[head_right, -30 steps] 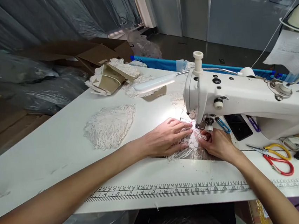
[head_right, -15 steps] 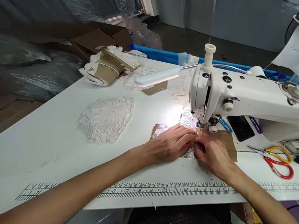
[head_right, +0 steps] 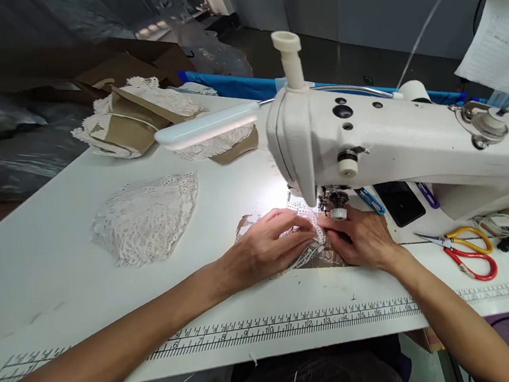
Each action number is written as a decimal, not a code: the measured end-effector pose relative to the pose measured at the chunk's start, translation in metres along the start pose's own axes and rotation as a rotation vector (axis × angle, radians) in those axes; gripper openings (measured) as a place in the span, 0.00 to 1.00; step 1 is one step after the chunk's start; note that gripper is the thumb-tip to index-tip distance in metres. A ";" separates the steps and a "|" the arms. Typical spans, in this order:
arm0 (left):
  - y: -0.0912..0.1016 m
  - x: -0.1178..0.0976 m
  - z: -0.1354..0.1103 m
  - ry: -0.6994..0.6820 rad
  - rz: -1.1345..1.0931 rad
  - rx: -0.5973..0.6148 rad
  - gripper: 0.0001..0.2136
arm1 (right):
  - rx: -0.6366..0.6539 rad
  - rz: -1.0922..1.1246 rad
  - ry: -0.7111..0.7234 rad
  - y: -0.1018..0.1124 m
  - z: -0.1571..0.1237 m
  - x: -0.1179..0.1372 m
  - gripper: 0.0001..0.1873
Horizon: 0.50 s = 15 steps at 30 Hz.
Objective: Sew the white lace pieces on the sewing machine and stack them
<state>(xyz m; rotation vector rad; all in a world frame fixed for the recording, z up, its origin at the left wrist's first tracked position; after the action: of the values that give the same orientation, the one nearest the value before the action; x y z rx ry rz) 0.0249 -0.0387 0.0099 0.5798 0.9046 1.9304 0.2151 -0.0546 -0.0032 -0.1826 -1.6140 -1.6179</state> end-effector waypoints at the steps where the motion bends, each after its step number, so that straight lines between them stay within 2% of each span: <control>1: 0.000 0.000 0.000 0.011 0.004 -0.006 0.07 | 0.007 -0.026 0.034 -0.001 -0.001 0.000 0.18; 5: -0.002 0.001 0.001 0.008 -0.008 -0.015 0.06 | 0.027 -0.104 0.062 -0.001 -0.001 0.000 0.18; 11: -0.007 -0.001 -0.002 -0.085 0.002 0.033 0.08 | 0.037 -0.158 0.069 -0.004 0.000 0.005 0.17; 15: -0.009 -0.001 -0.004 -0.121 0.008 0.025 0.09 | 0.039 -0.063 0.037 0.000 -0.002 0.007 0.18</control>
<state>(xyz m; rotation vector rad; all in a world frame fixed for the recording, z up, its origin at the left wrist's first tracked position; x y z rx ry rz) 0.0277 -0.0376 0.0002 0.7081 0.8512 1.8718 0.2116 -0.0593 0.0009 -0.0814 -1.6358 -1.6271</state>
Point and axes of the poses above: each hand's wrist, its own z-axis towards the middle knuckle, its own y-axis out of the back of the hand, x = y × z, the point moved 3 cm from there along z, towards the middle knuckle, and after that the axes turned 12 degrees about z, right-handed, at the moved point
